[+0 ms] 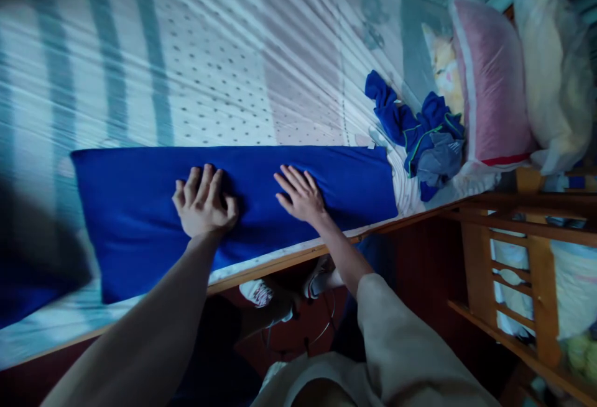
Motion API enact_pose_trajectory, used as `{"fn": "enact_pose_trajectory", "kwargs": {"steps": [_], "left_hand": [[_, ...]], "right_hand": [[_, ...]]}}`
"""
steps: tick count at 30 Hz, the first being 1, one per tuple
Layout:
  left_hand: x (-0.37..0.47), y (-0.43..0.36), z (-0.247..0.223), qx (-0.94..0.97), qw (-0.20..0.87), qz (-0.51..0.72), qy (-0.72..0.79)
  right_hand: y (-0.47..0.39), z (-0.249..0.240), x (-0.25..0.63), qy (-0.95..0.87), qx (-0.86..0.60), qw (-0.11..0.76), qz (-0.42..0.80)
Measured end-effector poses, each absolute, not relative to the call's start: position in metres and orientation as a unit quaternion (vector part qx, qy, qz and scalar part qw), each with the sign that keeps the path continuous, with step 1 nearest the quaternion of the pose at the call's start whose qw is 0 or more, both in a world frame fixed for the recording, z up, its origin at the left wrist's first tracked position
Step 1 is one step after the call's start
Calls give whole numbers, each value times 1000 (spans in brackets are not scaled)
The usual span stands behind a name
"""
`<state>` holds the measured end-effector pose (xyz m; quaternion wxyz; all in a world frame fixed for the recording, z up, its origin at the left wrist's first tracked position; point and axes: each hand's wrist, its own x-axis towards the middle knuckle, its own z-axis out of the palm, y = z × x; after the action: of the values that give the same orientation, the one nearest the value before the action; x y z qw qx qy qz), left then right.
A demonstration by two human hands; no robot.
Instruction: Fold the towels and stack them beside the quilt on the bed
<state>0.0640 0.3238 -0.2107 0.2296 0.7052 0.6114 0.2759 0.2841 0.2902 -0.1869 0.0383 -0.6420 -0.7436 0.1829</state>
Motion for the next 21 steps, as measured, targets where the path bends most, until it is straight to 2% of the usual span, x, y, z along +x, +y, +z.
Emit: {"fn": "enact_pose_trajectory", "kwargs": {"steps": [10, 21], "left_hand": [[66, 324, -210, 705, 213, 266, 622], [63, 327, -211, 691, 273, 260, 617]], "right_hand": [[313, -199, 468, -609, -791, -11, 55], [327, -219, 546, -565, -825, -10, 28]]}}
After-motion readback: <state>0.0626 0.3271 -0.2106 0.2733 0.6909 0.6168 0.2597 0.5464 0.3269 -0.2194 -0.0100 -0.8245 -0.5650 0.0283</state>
